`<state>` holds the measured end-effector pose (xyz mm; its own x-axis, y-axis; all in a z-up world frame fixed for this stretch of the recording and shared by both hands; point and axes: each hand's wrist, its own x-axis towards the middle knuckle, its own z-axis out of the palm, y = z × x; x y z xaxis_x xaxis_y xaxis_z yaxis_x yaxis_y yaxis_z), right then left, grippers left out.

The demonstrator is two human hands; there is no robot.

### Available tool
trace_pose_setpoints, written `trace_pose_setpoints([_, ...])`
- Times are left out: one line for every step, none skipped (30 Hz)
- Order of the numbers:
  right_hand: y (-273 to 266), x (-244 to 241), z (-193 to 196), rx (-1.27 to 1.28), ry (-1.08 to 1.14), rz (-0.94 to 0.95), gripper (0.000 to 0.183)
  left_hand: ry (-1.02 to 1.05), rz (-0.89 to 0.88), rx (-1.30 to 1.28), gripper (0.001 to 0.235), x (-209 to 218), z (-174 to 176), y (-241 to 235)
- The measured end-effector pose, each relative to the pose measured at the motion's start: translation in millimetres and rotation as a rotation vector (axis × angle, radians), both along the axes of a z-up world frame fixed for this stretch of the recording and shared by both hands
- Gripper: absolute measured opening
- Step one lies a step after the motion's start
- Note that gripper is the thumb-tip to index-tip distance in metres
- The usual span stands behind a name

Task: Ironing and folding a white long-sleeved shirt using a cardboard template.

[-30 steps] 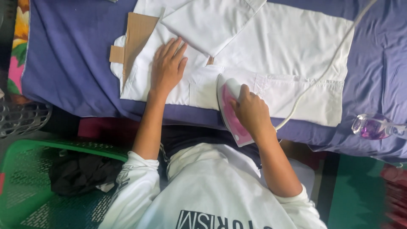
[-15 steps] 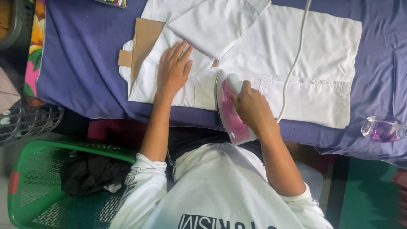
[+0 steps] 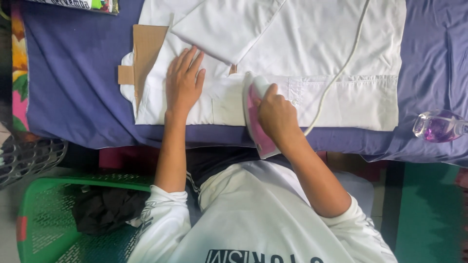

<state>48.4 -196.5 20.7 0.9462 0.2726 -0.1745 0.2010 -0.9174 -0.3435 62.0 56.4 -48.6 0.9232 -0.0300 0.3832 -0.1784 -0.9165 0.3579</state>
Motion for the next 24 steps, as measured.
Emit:
trace_pose_setpoints([-7, 0, 1, -0.02, 0.0, -0.039, 0.035, 0.018, 0.005, 0.004, 0.039, -1, 1, 0])
trace_pose_setpoints([-13, 0, 2, -0.04, 0.0, -0.077, 0.034, 0.036, 0.01, 0.007, 0.039, -1, 2, -1])
trace_pose_setpoints([-13, 0, 5, -0.045, 0.003, -0.086, 0.034, 0.039, 0.0, 0.003, 0.039, -3, 2, -1])
trace_pose_setpoints([-13, 1, 9, -0.006, 0.046, -0.131, 0.034, 0.026, -0.007, 0.002, 0.039, -4, 3, -1])
trace_pose_setpoints([-13, 5, 14, 0.033, 0.083, -0.171, 0.034, 0.007, -0.009, 0.0, 0.04, -3, 5, -1])
trace_pose_setpoints([-18, 3, 17, 0.028, 0.08, -0.175, 0.034, 0.005, -0.014, -0.004, 0.04, -1, 2, -5])
trace_pose_setpoints([-18, 0, 20, 0.016, 0.148, -0.175, 0.038, -0.001, -0.01, 0.002, 0.041, -1, 1, -2])
trace_pose_setpoints([-18, -3, 22, 0.003, 0.215, -0.175, 0.042, -0.006, -0.006, 0.009, 0.042, -1, 0, 0])
trace_pose_setpoints([-18, 0, 24, 0.012, 0.214, -0.18, 0.042, -0.008, -0.012, 0.017, 0.042, 0, 0, 2])
trace_pose_setpoints([-18, 3, 25, 0.001, 0.163, -0.152, 0.046, 0.005, -0.004, 0.015, 0.041, 1, 0, 4])
trace_pose_setpoints([-23, 4, 27, -0.022, 0.117, -0.126, 0.051, 0.023, 0.005, -0.001, 0.039, -1, -3, -1])
trace_pose_setpoints([-22, 3, 18, -0.027, 0.122, -0.131, 0.051, 0.028, -0.001, -0.005, 0.039, -1, -1, -1])
trace_pose_setpoints([-21, 2, 9, -0.026, 0.015, -0.133, 0.044, 0.029, -0.007, -0.005, 0.039, -1, 1, -1])
trace_pose_setpoints([-20, 1, 1, -0.024, -0.092, -0.133, 0.039, 0.031, -0.014, -0.005, 0.04, -1, 3, 0])
trace_pose_setpoints([-22, -1, 2, -0.019, -0.097, -0.137, 0.039, 0.026, -0.017, 0.0, 0.04, 0, -7, 4])
trace_pose_setpoints([-24, -3, 3, -0.101, 0.046, -0.147, 0.049, -0.013, -0.031, -0.004, 0.041, 2, -18, 8])
trace_pose_setpoints([-28, -6, 4, -0.186, 0.191, -0.16, 0.063, -0.049, -0.047, -0.013, 0.043, 4, -29, 9])
trace_pose_setpoints([-34, -6, 8, -0.184, 0.188, -0.166, 0.063, -0.053, -0.054, -0.012, 0.043, 6, -25, 11])
trace_pose_setpoints([-42, -9, 12, -0.142, 0.21, -0.15, 0.063, -0.051, -0.057, -0.009, 0.042, 5, -24, 11])
trace_pose_setpoints([-50, -12, 16, -0.099, 0.232, -0.134, 0.062, -0.048, -0.061, -0.006, 0.041, 4, -23, 9])
trace_pose_setpoints([-63, -16, 33, -0.1, 0.224, -0.145, 0.062, -0.057, -0.072, -0.009, 0.041, 5, -22, 9])
trace_pose_setpoints([-77, -19, 51, -0.026, 0.257, -0.233, 0.061, -0.053, -0.079, 0.018, 0.042, 6, -21, 9])
trace_pose_setpoints([-90, -24, 68, 0.047, 0.294, -0.311, 0.06, -0.044, -0.076, 0.045, 0.043, 2, -20, 8])
trace_pose_setpoints([-105, -24, 75, 0.043, 0.291, -0.313, 0.06, -0.046, -0.077, 0.041, 0.043, 7, -24, 7])
